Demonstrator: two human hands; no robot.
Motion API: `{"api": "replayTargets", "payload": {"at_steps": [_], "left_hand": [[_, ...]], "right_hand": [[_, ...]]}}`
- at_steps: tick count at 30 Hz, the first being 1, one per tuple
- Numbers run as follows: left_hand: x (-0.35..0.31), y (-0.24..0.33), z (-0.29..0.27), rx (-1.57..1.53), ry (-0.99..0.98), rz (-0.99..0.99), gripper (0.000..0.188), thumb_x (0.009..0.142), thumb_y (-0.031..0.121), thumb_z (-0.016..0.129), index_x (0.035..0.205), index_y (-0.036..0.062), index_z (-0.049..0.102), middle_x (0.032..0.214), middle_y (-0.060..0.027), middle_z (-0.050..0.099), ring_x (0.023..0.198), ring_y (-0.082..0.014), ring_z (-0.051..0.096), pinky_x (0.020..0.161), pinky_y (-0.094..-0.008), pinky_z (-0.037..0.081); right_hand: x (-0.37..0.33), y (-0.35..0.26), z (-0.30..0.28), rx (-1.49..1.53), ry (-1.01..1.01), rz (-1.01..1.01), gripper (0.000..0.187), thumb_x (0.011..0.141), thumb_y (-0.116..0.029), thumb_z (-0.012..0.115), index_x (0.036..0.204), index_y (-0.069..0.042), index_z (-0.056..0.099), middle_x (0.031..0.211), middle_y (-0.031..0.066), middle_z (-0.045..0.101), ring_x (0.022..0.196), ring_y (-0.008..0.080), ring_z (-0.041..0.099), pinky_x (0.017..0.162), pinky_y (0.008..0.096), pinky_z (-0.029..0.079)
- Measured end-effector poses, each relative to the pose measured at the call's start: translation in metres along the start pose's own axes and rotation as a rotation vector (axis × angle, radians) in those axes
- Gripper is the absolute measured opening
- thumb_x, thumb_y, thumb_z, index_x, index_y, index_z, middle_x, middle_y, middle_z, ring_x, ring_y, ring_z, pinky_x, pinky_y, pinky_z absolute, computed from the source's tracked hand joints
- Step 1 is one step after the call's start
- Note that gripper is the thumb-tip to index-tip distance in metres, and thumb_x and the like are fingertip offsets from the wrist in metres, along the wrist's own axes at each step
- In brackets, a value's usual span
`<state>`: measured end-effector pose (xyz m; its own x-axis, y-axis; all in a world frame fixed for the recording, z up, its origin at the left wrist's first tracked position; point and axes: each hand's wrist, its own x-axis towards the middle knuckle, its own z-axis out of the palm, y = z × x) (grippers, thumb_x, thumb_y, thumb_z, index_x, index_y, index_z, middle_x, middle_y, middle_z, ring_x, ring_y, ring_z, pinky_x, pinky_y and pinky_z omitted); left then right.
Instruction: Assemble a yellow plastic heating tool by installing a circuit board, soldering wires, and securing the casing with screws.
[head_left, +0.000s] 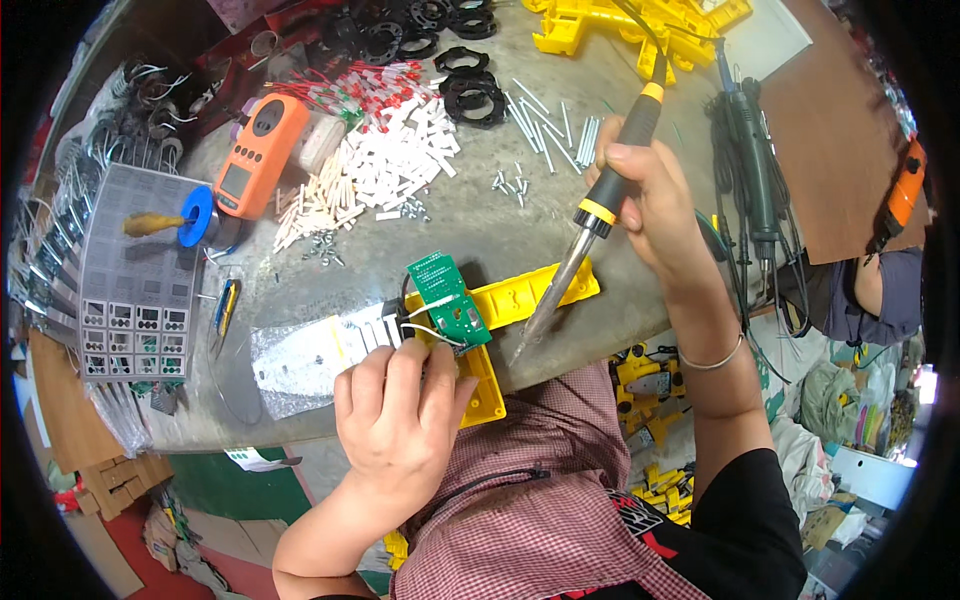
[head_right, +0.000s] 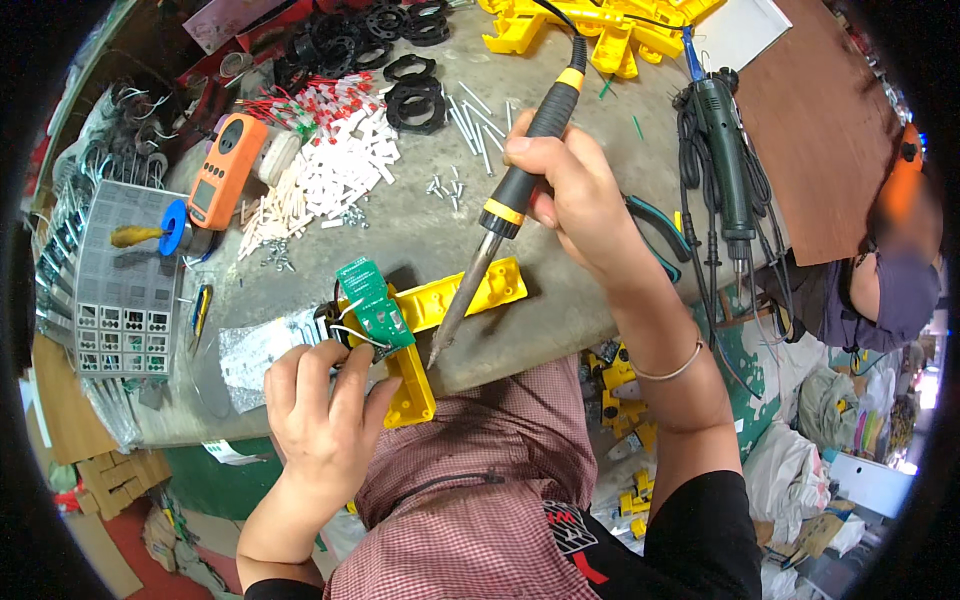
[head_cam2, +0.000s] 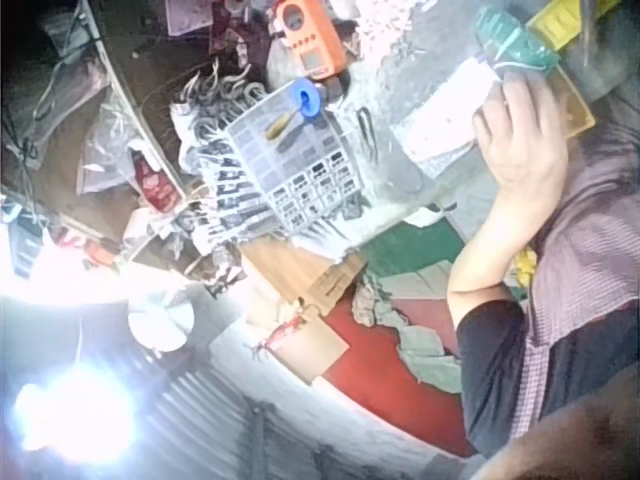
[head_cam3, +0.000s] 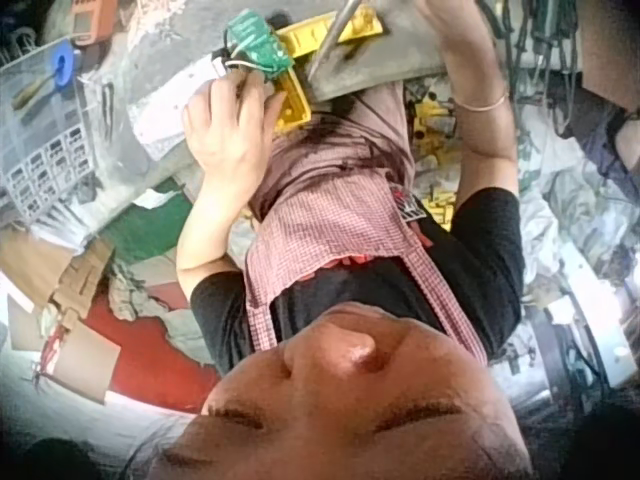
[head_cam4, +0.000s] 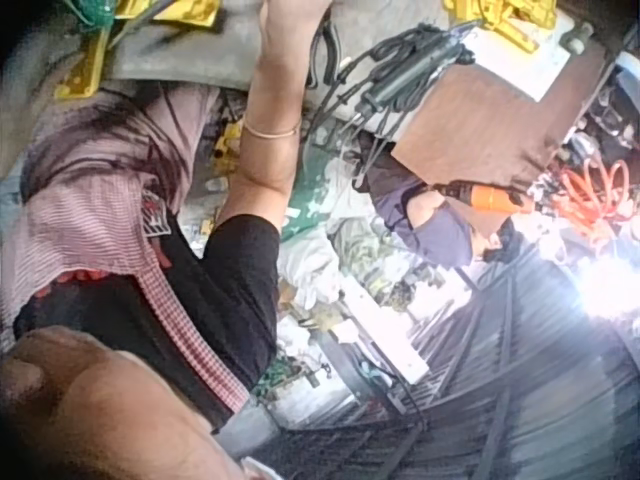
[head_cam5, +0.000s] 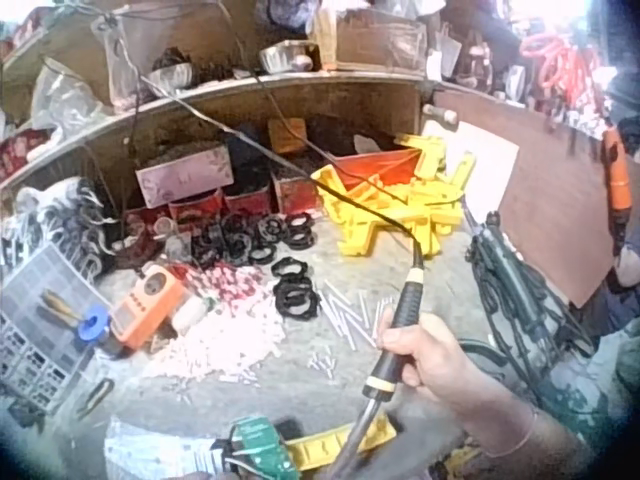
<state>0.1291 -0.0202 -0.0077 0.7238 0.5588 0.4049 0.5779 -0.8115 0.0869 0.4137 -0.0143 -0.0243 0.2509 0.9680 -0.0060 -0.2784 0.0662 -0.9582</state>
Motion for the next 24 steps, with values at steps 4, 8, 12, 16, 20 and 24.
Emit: {"api": "replayTargets", "payload": {"at_steps": [4, 8, 12, 16, 20, 24], "left_hand": [[0.004, -0.009, -0.006, -0.166, -0.062, -0.055, 0.039, 0.064, 0.016, 0.079, 0.099, 0.0063, 0.066, 0.091, -0.0056, 0.060, 0.083, -0.0258, 0.055, 0.071, -0.0376, 0.042], [0.021, -0.024, 0.000, -0.337, 0.118, -0.093, 0.036, 0.065, 0.006, 0.078, 0.098, 0.0055, 0.065, 0.088, -0.0080, 0.062, 0.084, -0.0289, 0.057, 0.073, -0.0379, 0.043], [0.037, -0.029, 0.009, -0.470, 0.050, -0.160, 0.025, 0.066, -0.003, 0.074, 0.088, 0.0031, 0.067, 0.086, -0.0091, 0.064, 0.086, -0.0277, 0.057, 0.075, -0.0364, 0.046], [0.039, -0.030, 0.005, -0.543, -0.139, -0.121, 0.017, 0.064, -0.006, 0.073, 0.078, 0.0023, 0.068, 0.079, -0.0073, 0.064, 0.085, -0.0268, 0.057, 0.075, -0.0358, 0.047], [0.044, -0.021, 0.000, -0.472, -0.168, -0.104, 0.017, 0.063, -0.005, 0.073, 0.079, 0.0025, 0.069, 0.078, -0.0071, 0.063, 0.083, -0.0269, 0.057, 0.073, -0.0363, 0.047], [0.046, -0.021, 0.003, -0.461, -0.175, -0.124, 0.018, 0.063, -0.004, 0.073, 0.079, 0.0022, 0.069, 0.077, -0.0074, 0.062, 0.081, -0.0270, 0.056, 0.071, -0.0369, 0.047]], "right_hand": [[0.000, 0.001, 0.005, 0.016, 0.029, -0.025, 0.016, 0.088, -0.021, 0.058, 0.089, -0.005, 0.054, 0.071, -0.0010, 0.049, 0.047, 0.0026, 0.036, 0.043, 0.0190, 0.029], [0.001, 0.002, 0.003, 0.008, 0.022, -0.040, 0.016, 0.088, -0.021, 0.058, 0.089, -0.006, 0.054, 0.070, -0.0008, 0.049, 0.047, 0.0022, 0.036, 0.043, 0.0188, 0.028], [-0.001, -0.002, 0.004, 0.021, 0.004, -0.039, 0.017, 0.088, -0.022, 0.059, 0.090, -0.006, 0.054, 0.070, -0.0009, 0.049, 0.048, 0.0021, 0.036, 0.043, 0.0185, 0.028], [-0.001, -0.005, 0.011, -0.015, 0.081, -0.048, 0.017, 0.089, -0.022, 0.059, 0.090, -0.005, 0.054, 0.069, -0.0011, 0.049, 0.048, 0.0021, 0.037, 0.044, 0.0186, 0.029], [0.000, -0.005, 0.009, -0.038, 0.067, -0.055, 0.017, 0.090, -0.021, 0.059, 0.090, -0.004, 0.055, 0.069, -0.0011, 0.049, 0.049, 0.0019, 0.038, 0.045, 0.0192, 0.029], [0.001, -0.003, 0.012, -0.024, 0.069, -0.045, 0.018, 0.090, -0.021, 0.059, 0.090, -0.003, 0.055, 0.069, -0.0012, 0.049, 0.050, 0.0019, 0.039, 0.045, 0.0192, 0.029]]}}
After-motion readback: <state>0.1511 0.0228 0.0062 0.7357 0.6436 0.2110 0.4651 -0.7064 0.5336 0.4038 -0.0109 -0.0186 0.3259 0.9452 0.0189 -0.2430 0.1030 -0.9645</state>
